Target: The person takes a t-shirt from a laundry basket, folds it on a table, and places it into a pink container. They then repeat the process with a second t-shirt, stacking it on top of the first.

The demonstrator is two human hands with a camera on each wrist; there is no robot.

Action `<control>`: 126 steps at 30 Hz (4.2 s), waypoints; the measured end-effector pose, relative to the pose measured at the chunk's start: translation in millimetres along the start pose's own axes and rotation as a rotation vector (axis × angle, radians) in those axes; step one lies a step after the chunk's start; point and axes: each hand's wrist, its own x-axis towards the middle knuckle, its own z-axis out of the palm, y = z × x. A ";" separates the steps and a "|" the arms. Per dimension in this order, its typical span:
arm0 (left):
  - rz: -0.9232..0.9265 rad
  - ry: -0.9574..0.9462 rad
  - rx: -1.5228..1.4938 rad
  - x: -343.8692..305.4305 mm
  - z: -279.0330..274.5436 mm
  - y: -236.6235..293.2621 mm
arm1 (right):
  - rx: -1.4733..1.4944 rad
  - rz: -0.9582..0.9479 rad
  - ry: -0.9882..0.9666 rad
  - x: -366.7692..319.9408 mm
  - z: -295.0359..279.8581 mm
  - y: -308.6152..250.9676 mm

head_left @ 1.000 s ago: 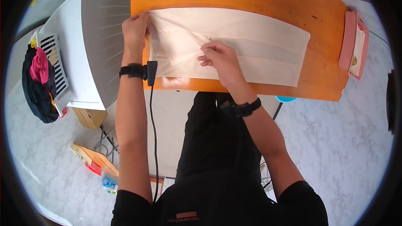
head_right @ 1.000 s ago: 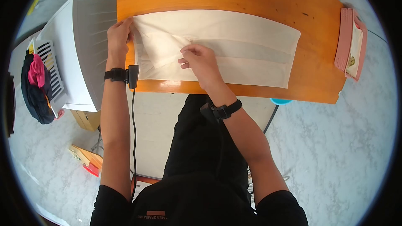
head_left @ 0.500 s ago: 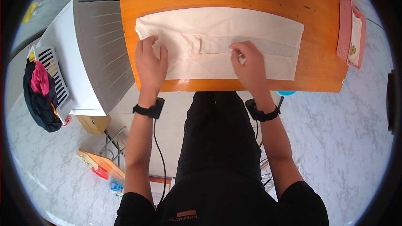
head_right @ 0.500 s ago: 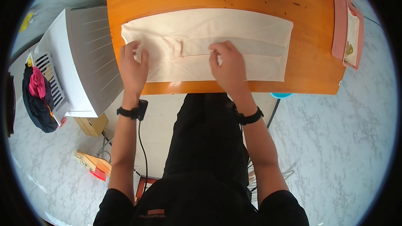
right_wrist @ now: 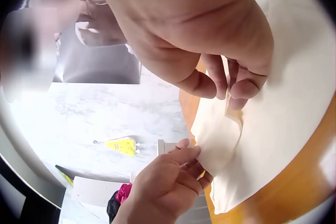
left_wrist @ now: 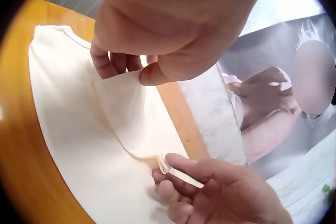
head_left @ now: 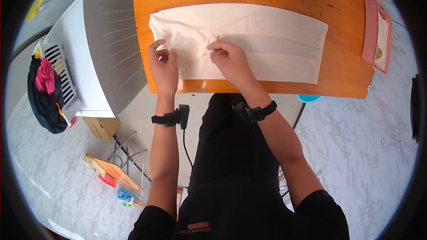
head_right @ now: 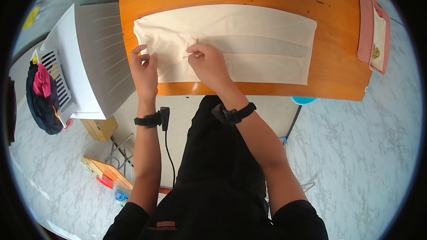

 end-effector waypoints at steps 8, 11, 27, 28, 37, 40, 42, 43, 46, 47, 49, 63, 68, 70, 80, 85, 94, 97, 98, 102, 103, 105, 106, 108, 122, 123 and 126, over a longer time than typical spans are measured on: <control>-0.103 -0.082 -0.300 5.7 -11.3 -29.2 | 0.195 0.179 -0.052 4.2 0.5 4.2; -0.129 -0.077 -0.147 8.8 -11.8 -26.9 | 0.008 0.022 -0.036 -2.1 -9.9 -1.3; 0.712 -0.374 0.895 57.9 -11.6 9.4 | -0.910 -0.129 0.450 -26.2 -278.8 20.5; 0.719 -0.378 0.896 58.6 -10.7 10.3 | -0.908 -0.124 0.457 -23.5 -281.1 23.6; 0.661 -0.406 0.929 58.1 -14.7 14.3 | -1.472 -0.456 0.291 -11.2 -293.9 51.8; 0.639 -0.416 0.964 58.2 -16.4 16.6 | -1.471 -0.509 0.252 -12.9 -302.7 47.3; 0.608 -0.421 0.994 59.4 -18.0 17.7 | -1.522 -0.553 0.204 -12.2 -308.6 43.5; 0.606 -0.420 0.998 59.5 -18.9 19.1 | -1.517 -0.555 0.203 -12.2 -311.4 43.3; 0.587 -0.420 1.028 60.4 -18.3 20.7 | -1.515 -0.577 0.150 -11.7 -319.2 44.2; 0.583 -0.420 1.041 60.9 -18.2 20.1 | -1.504 -0.580 0.149 -10.5 -320.6 45.8; 0.579 -0.420 1.051 61.4 -17.6 19.3 | -1.497 -0.583 0.146 -9.9 -322.7 45.6; 0.755 -0.420 0.835 56.4 -0.9 21.1 | 0.765 0.019 -0.174 35.0 -105.1 -8.2; 0.727 -0.377 0.946 54.8 5.1 12.7 | 1.027 -0.094 0.053 64.3 -162.7 54.7; 0.721 -0.367 0.939 55.0 3.9 13.2 | 1.013 -0.098 0.301 49.1 -264.3 89.2; 0.884 -0.227 0.772 50.0 15.8 -14.8 | -0.803 -0.332 0.554 -11.6 -202.0 49.7; 0.858 -0.123 0.868 53.4 27.6 -33.1 | -1.144 -0.365 0.558 8.0 -203.6 86.0; 0.822 -0.073 0.853 53.1 43.9 -27.7 | -1.197 -0.405 0.522 9.8 -241.2 87.0; 0.797 -0.054 0.864 53.0 46.9 -26.9 | -1.199 -0.434 0.512 14.7 -248.7 86.5; 0.793 -0.060 0.862 53.2 47.0 -26.6 | -1.202 -0.426 0.511 15.3 -249.2 85.3; 0.759 -0.078 0.866 51.9 46.6 -26.0 | -1.204 -0.421 0.509 15.5 -249.1 84.7; 0.752 -0.077 0.867 51.9 46.3 -26.9 | -1.204 -0.419 0.507 15.3 -249.8 84.6; 0.754 -0.075 0.864 52.5 45.8 -27.8 | -1.209 -0.421 0.510 15.8 -249.1 84.2; 0.757 -0.078 0.859 53.1 45.8 -27.5 | -1.214 -0.418 0.515 17.0 -248.3 82.2; 0.745 -0.076 0.874 52.4 45.6 -28.2 | -1.213 -0.422 0.516 18.6 -248.7 80.4; 0.645 -0.082 0.956 5.3 45.1 13.7 | -1.326 -0.565 0.066 90.6 -334.8 0.5; 0.652 -0.121 0.804 15.1 40.9 15.6 | -1.349 -0.554 0.030 94.7 -338.7 -1.0; 0.669 -0.194 0.659 32.9 40.1 27.8 | -1.373 -0.546 0.144 101.9 -341.7 -10.9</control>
